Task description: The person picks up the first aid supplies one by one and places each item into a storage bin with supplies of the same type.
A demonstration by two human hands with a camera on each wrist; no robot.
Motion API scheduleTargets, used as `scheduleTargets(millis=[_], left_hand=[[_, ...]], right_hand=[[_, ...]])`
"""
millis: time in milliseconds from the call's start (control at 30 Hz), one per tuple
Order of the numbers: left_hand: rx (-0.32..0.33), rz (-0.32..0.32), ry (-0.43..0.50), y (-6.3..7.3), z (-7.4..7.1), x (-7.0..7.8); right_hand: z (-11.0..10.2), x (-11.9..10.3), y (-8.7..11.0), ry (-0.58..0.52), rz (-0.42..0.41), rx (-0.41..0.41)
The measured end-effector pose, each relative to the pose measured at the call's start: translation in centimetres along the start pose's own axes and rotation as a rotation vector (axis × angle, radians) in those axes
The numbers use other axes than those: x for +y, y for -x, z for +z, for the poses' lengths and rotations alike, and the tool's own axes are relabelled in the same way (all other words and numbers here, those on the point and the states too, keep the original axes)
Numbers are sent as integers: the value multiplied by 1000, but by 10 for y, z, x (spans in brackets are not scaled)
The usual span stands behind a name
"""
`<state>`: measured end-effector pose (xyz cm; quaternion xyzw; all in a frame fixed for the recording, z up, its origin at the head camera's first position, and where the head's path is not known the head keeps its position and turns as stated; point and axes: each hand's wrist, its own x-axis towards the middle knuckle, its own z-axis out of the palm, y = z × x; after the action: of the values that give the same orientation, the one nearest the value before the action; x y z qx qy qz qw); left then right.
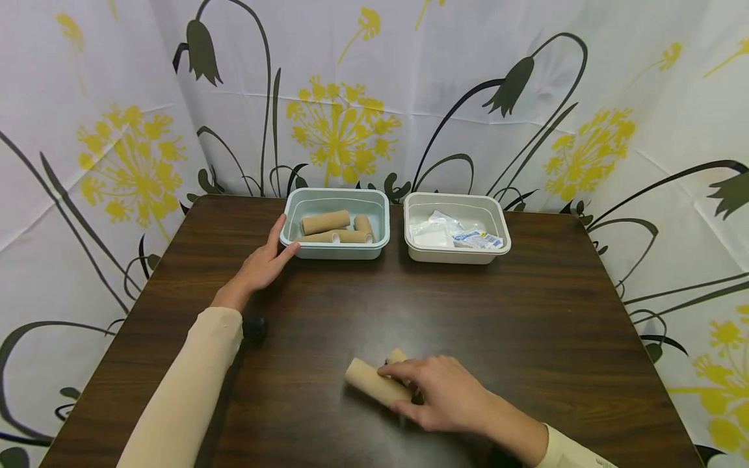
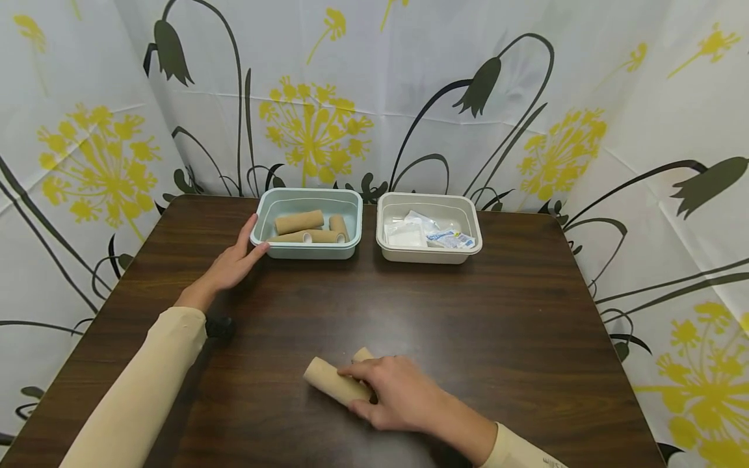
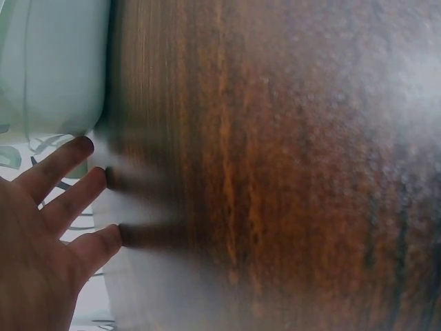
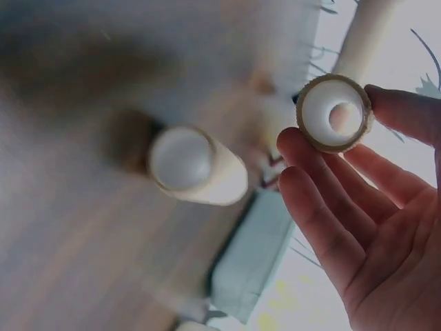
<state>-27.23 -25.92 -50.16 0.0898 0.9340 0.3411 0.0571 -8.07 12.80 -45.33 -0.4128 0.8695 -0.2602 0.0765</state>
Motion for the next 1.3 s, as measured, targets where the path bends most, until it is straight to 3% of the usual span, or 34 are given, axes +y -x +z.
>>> scheduleTargets(millis=[300,700,1000,1300], left_hand=[[-7,-9,6,0,0,-1],[-17,-30,5,-2,1,-2],[-19,-34,7,-4,2,-1],[-11,-31,4,-2,1,1]], right_hand=[[-40,16,-42,-134,131,110],[-69,69,-122,-268,356,308],[-75,93,-171,-154,411,426],[-71,99,-204,68,444,469]])
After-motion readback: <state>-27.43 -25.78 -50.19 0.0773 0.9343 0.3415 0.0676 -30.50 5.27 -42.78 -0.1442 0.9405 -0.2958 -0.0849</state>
